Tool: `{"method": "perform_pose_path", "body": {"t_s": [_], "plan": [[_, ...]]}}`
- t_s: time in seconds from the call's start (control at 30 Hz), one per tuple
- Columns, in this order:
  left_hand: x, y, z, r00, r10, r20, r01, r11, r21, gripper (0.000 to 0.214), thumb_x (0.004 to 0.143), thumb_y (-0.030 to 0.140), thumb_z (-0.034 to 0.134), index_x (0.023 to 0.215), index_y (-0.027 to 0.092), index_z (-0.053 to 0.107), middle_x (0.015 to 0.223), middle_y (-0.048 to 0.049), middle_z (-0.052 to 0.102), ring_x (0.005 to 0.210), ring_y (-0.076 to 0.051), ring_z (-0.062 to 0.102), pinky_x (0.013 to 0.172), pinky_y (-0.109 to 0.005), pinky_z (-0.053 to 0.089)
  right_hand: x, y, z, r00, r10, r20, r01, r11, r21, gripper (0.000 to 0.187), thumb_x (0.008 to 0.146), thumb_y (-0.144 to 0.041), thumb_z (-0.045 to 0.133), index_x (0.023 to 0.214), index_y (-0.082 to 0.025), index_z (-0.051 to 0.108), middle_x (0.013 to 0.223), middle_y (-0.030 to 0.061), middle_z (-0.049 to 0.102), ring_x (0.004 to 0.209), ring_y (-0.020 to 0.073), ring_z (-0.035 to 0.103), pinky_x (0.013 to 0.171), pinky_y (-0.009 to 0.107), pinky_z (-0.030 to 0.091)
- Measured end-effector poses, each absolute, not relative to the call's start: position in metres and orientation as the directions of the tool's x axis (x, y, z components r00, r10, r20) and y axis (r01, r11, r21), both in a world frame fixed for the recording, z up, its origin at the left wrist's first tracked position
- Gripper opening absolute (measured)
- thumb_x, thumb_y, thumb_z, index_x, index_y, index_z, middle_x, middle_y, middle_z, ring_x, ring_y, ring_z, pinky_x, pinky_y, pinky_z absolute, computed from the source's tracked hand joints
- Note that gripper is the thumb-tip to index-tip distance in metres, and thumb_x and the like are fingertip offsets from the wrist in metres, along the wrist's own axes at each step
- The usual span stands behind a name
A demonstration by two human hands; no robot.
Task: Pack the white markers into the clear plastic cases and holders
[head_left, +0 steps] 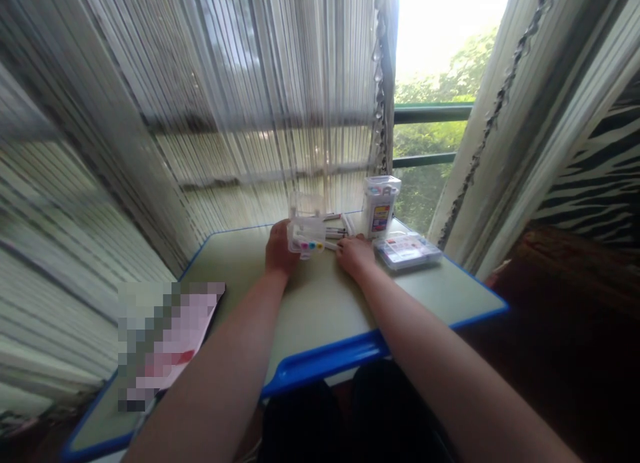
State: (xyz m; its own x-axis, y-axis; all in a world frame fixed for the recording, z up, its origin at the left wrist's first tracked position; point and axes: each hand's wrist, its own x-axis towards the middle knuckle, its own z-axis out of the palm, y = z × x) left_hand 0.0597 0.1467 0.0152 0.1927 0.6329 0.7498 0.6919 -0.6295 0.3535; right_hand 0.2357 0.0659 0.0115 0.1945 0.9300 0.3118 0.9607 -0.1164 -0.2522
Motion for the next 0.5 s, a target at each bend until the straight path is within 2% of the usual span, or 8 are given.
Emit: {"method": "perform_pose_path", "body": {"t_s": [0.07,0.13,0.2,0.27,0.4,0.5], "plan": [[0.0588,0.1460,0.0162,0.164,0.629,0.760,0.684,-0.627,0.372,0.037,0.072,0.030,0.063,0.105,0.017,0.053,0.110,-0.0140,0.060,0.111,-0.028,0.055,0.091,-0.043,0.050,0.2362,0.0674,0.0109,0.196,0.926,0.322,0.952,-0.100,-0.291,0.029,0.087,-0.025,0.045,0.102,-0.018,0.069,0.111,0.0117,0.066,0.108,0.0272,0.055,0.088,0.036,0.044],[0.0575,0.1440,0.0178,0.118,0.621,0.775,0.681,-0.618,0.392,0.042,0.070,0.029,0.063,0.109,0.016,0.052,0.114,-0.0152,0.059,0.113,-0.029,0.054,0.093,-0.044,0.049,0.2370,0.0689,0.0113,0.236,0.897,0.375,0.915,-0.075,-0.395,0.030,0.088,-0.023,0.045,0.107,-0.016,0.067,0.111,0.0125,0.066,0.102,0.0236,0.059,0.087,0.033,0.044],[0.0561,0.1419,0.0190,0.067,0.616,0.785,0.683,-0.602,0.414,0.047,0.069,0.029,0.063,0.112,0.015,0.051,0.116,-0.0166,0.057,0.114,-0.030,0.053,0.095,-0.044,0.047,0.2379,0.0703,0.0127,0.280,0.833,0.477,0.855,0.010,-0.518,0.029,0.088,-0.023,0.047,0.108,-0.014,0.066,0.107,0.0124,0.066,0.094,0.0207,0.062,0.086,0.030,0.046],[0.0551,0.1410,0.0195,0.020,0.615,0.788,0.685,-0.582,0.438,0.049,0.068,0.030,0.063,0.113,0.015,0.050,0.117,-0.0171,0.056,0.115,-0.031,0.053,0.095,-0.044,0.047,0.2385,0.0711,0.0143,0.314,0.727,0.611,0.796,0.149,-0.586,0.024,0.086,-0.023,0.051,0.102,-0.013,0.065,0.099,0.0111,0.067,0.086,0.0195,0.062,0.083,0.030,0.047],[0.0541,0.1429,0.0190,-0.016,0.629,0.777,0.704,-0.545,0.456,0.047,0.070,0.034,0.061,0.112,0.015,0.051,0.115,-0.0165,0.057,0.114,-0.032,0.053,0.092,-0.046,0.048,0.2374,0.0706,0.0162,0.342,0.482,0.807,0.739,0.392,-0.548,0.013,0.081,-0.024,0.058,0.090,-0.017,0.063,0.087,0.0063,0.065,0.073,0.0168,0.060,0.074,0.030,0.050],[0.0540,0.1439,0.0192,0.007,0.637,0.771,0.716,-0.541,0.441,0.047,0.071,0.036,0.061,0.111,0.014,0.052,0.114,-0.0173,0.058,0.113,-0.032,0.053,0.092,-0.045,0.048,0.2353,0.0690,0.0169,0.339,0.381,0.860,0.726,0.475,-0.497,0.009,0.082,-0.025,0.058,0.089,-0.019,0.060,0.083,0.0023,0.061,0.062,0.0122,0.057,0.067,0.028,0.050]]}}
